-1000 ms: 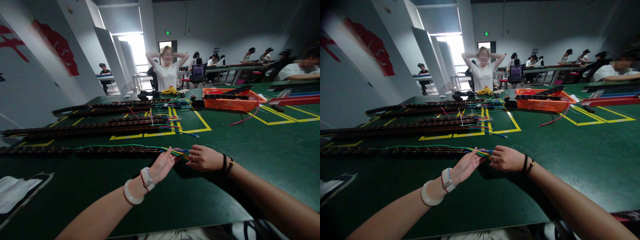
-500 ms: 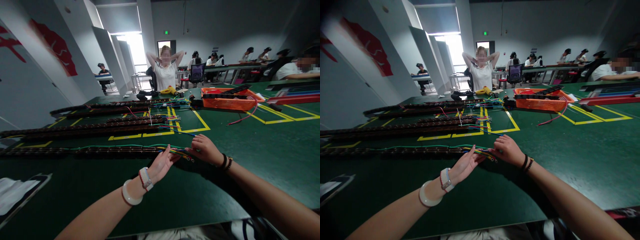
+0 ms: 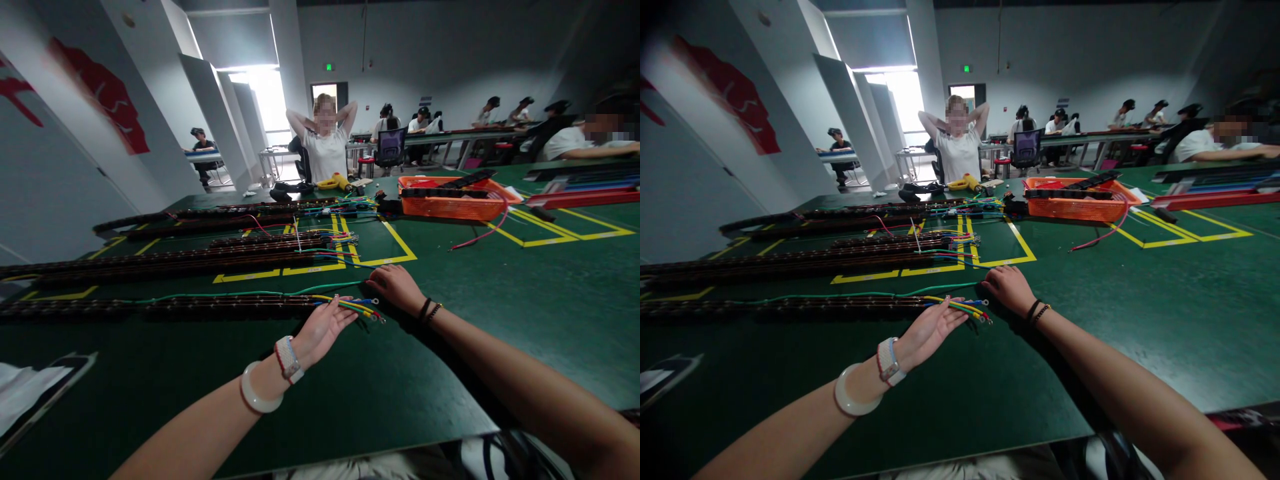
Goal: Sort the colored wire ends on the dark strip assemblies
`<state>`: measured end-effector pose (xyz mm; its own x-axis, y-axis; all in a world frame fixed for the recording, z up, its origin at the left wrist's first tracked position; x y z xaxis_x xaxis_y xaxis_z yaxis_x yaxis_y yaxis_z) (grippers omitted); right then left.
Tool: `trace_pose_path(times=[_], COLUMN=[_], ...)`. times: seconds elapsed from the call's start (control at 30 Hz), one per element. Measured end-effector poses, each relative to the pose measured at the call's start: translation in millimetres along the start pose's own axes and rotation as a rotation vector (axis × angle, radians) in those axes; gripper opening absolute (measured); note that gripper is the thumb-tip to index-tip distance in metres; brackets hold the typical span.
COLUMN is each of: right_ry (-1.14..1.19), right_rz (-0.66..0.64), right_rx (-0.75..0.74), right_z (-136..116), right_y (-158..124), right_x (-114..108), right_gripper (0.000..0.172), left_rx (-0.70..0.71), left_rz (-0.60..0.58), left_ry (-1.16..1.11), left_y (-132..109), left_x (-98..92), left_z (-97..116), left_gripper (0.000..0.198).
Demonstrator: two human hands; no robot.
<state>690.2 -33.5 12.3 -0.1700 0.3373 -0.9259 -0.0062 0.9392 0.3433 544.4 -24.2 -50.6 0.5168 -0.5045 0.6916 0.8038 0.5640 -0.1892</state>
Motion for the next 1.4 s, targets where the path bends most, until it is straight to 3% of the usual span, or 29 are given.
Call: trace_pose_path(times=[0.5, 0.73, 0.83, 0.97, 1.03, 1.2, 1.4], right_ry=[0.006, 0.041, 0.009, -0.08, -0.129, -0.235, -0.187], right_rz=[-0.017, 0.077, 0.089, -0.029, -0.05, -0.086, -0.144], right_rx=[-0.023, -0.068, -0.217, -0.573, -0.67, -0.736, -0.676], right_z=[-1, -8, -25, -64, -78, -93, -87], right_y=[-3, -6, -12, -33, -41, -48, -43], right_x=[5, -16, -30, -33, -32, -22, -22], right_gripper=[0.024, 0.026, 0.034, 0.043, 0.044, 0.038, 0.036], left_rx=[-0.02, -0.044, -0.049, -0.036, -0.03, -0.021, -0.025], left_rz=[0.049, 0.037, 0.045, 0.047, 0.034, 0.011, 0.053], left_ry=[0.009, 0.009, 0.005, 0.007, 0.004, 0.008, 0.003], left_y=[5, 3, 2, 2, 2, 4, 3], left_x=[-3.5, -0.6, 0.5, -0.2, -0.6, -1.4, -1.6], left_z=[5, 6, 6, 5, 5, 4, 4], left_gripper=[0.015, 0.013, 0.015, 0.016, 0.016, 0.016, 0.015])
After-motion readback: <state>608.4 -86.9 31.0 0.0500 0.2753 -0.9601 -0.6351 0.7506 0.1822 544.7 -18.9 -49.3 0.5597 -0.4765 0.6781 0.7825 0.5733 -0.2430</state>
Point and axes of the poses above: each hand's wrist, its own y-axis towards the middle knuckle, its own x-axis out of the palm, z = x × y, the point moved 10 cm from there along y, towards the middle knuckle, and after that the axes turned 4 degrees about -z, right-handed, at the moved point
